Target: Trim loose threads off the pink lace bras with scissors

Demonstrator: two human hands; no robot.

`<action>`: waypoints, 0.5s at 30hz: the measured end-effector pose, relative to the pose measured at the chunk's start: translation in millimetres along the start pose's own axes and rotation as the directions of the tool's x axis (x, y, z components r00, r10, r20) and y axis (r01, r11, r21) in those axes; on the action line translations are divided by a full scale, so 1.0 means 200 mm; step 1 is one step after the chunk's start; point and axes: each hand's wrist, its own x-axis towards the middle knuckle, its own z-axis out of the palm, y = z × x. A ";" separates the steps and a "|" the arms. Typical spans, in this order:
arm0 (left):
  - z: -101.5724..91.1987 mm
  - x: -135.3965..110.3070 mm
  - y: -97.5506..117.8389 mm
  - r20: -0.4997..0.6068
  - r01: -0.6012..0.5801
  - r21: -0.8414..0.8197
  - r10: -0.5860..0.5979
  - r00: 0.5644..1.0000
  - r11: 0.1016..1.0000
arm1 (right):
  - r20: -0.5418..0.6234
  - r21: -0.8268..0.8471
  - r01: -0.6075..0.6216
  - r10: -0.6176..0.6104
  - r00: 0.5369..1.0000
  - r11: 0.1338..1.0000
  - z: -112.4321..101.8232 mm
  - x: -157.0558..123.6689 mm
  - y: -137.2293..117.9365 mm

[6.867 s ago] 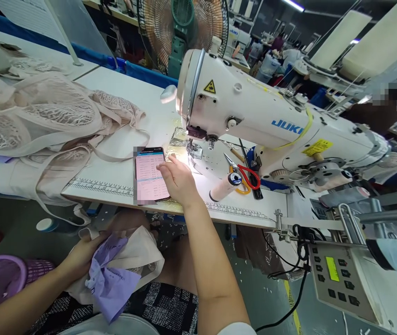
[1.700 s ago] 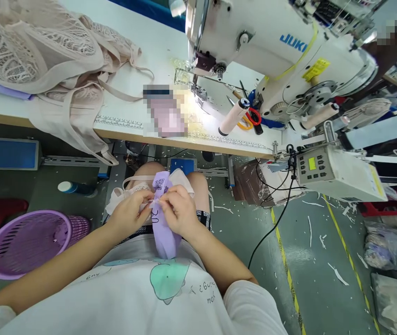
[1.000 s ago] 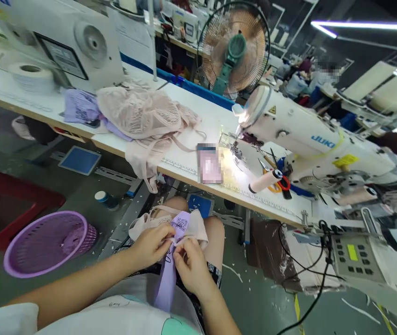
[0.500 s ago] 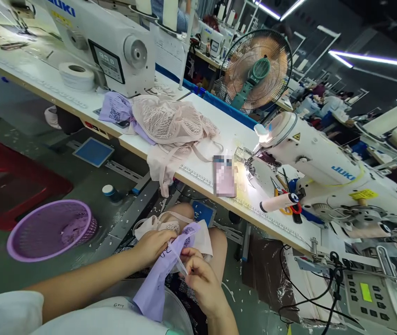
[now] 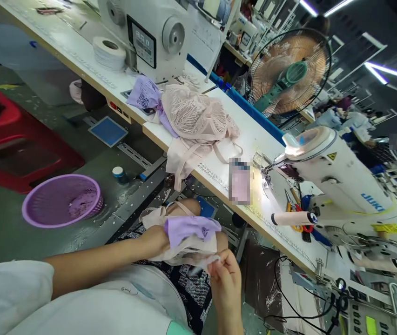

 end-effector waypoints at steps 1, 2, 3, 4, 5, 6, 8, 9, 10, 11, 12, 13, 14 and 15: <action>-0.02 0.00 -0.02 0.054 -0.040 0.038 0.038 0.998 0.998 | -0.005 -0.114 0.002 -0.002 1.000 0.993 -0.02 0.03 -0.02; -0.03 -0.01 -0.03 0.117 -0.081 0.058 0.074 0.990 0.995 | -0.002 -0.265 -0.009 0.009 1.000 0.964 -0.02 0.07 -0.03; -0.04 -0.01 -0.04 0.175 -0.121 0.075 0.106 0.979 0.990 | -0.011 -0.439 -0.030 0.027 1.000 0.898 -0.01 0.12 -0.03; -0.05 -0.01 -0.05 0.222 -0.156 0.087 0.133 0.966 0.984 | -0.029 -0.602 -0.036 0.023 0.999 0.798 0.01 0.19 -0.01; -0.06 0.00 -0.05 0.260 -0.182 0.097 0.152 0.954 0.978 | -0.028 -0.744 -0.047 0.039 0.999 0.666 0.04 0.26 0.03; -0.07 0.00 -0.05 0.287 -0.201 0.109 0.163 0.944 0.973 | -0.019 -0.857 -0.076 0.116 0.993 0.510 0.08 0.34 0.07; -0.10 0.01 -0.04 0.313 -0.221 0.130 0.171 0.934 0.967 | -0.063 -0.931 -0.142 0.235 0.970 0.337 0.14 0.50 0.19; -0.12 0.01 -0.05 0.309 -0.221 0.131 0.172 0.936 0.967 | -0.079 -0.933 -0.156 0.239 0.968 0.323 0.17 0.56 0.24; -0.15 0.01 -0.06 0.291 -0.213 0.124 0.170 0.942 0.969 | -0.082 -0.937 -0.155 0.231 0.969 0.314 0.20 0.60 0.28; -0.20 0.00 -0.08 0.257 -0.196 0.108 0.163 0.953 0.975 | -0.080 -0.936 -0.145 0.207 0.975 0.320 0.22 0.62 0.30; -0.26 -0.01 -0.12 0.199 -0.165 0.095 0.144 0.969 0.982 | -0.072 -0.936 -0.128 0.177 0.982 0.327 0.23 0.63 0.31; -0.33 -0.02 -0.16 0.116 -0.119 0.091 0.108 0.987 0.989 | -0.058 -0.936 -0.103 0.142 0.988 0.337 0.23 0.62 0.31; -0.41 -0.03 -0.20 0.010 -0.059 0.096 0.058 0.998 0.994 | -0.047 -0.931 -0.078 0.097 0.994 0.356 0.22 0.59 0.31; -0.51 -0.04 -0.25 -0.116 0.015 0.108 -0.003 0.993 0.994 | -0.038 -0.924 -0.055 0.052 0.998 0.377 0.19 0.57 0.29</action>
